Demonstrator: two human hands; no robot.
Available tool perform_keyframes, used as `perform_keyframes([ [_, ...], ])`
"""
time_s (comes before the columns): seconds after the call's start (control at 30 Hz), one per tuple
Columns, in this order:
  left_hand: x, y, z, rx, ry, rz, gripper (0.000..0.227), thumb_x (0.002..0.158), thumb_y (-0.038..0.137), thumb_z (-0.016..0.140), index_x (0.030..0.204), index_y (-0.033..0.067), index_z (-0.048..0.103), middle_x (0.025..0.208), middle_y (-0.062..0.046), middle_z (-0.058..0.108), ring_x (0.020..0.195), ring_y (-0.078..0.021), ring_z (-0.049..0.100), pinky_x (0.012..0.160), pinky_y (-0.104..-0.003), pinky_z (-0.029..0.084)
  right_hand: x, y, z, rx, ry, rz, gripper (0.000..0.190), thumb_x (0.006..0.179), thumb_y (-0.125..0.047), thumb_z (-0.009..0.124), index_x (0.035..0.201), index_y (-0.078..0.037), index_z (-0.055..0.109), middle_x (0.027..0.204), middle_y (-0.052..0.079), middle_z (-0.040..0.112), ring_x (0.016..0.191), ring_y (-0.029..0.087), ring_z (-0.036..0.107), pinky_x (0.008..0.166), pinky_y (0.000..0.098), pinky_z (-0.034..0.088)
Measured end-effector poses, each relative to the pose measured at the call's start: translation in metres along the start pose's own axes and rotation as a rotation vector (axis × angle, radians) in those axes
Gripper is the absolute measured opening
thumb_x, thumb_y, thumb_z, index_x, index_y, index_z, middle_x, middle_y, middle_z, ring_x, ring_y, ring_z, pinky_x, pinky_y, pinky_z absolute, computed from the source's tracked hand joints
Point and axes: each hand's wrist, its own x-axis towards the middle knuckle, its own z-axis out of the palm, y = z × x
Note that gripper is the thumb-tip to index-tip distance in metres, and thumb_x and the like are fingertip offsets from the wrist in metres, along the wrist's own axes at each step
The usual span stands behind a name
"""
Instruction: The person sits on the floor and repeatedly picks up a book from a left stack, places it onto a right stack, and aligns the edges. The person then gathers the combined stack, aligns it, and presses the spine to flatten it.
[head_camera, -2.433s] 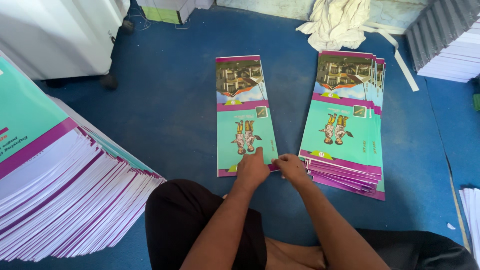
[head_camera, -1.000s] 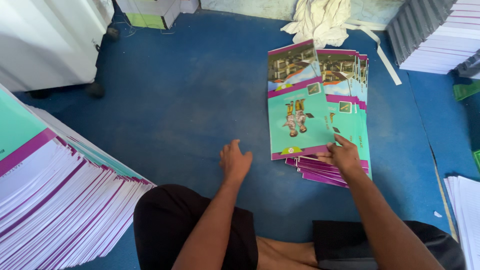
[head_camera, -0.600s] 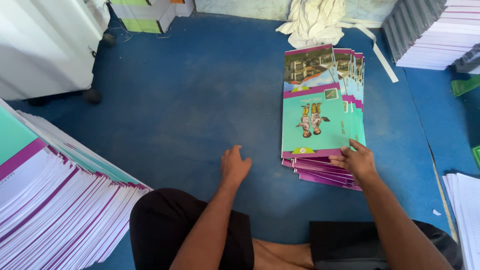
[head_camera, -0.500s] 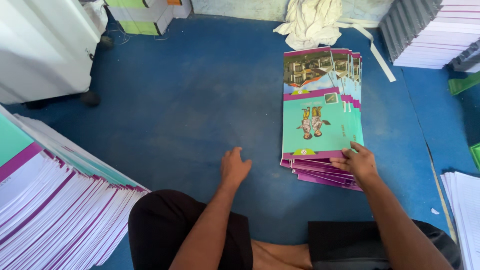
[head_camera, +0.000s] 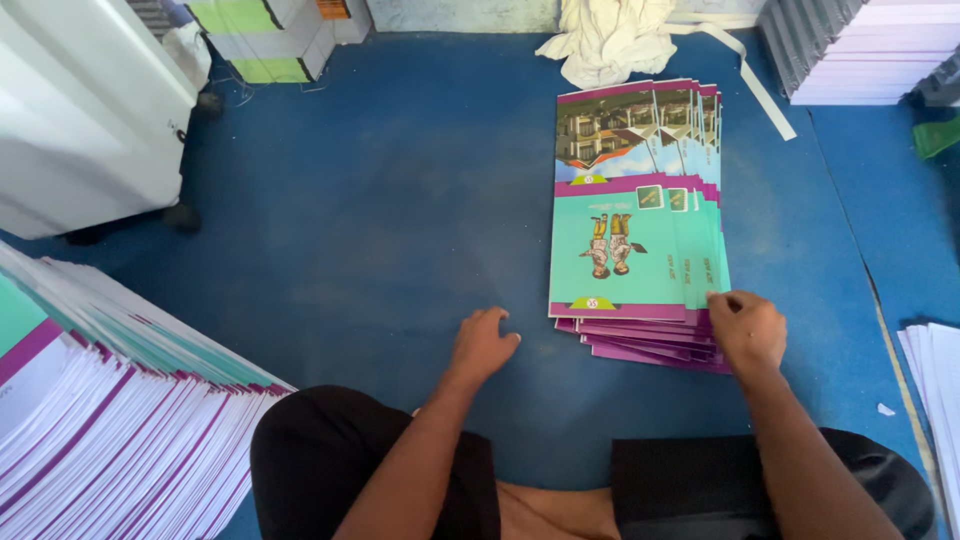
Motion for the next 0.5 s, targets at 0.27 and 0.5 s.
perform_keyframes([
  [0.27, 0.006, 0.021, 0.028, -0.020, 0.040, 0.317, 0.074, 0.082, 0.025, 0.076, 0.149, 0.0086, 0.049, 0.155, -0.022, 0.044, 0.143, -0.0410, 0.041, 0.115, -0.048, 0.036, 0.046, 0.050, 0.029, -0.086, -0.081, 0.028, 0.076, 0.101, -0.065, 0.047, 0.133, 0.001, 0.066, 0.121, 0.030, 0.070, 0.117, 0.047, 0.064, 0.101, 0.0527, 0.049],
  [0.5, -0.008, 0.069, 0.050, 0.094, -0.156, 0.179, 0.097, 0.078, 0.033, 0.078, 0.159, 0.0145, 0.028, 0.169, -0.017, 0.021, 0.154, -0.0326, 0.022, 0.113, -0.065, 0.024, 0.057, 0.063, 0.042, -0.158, -0.076, 0.051, 0.088, 0.102, -0.073, 0.038, 0.128, 0.005, 0.069, 0.126, 0.032, 0.067, 0.129, 0.048, 0.055, 0.110, 0.0551, 0.042],
])
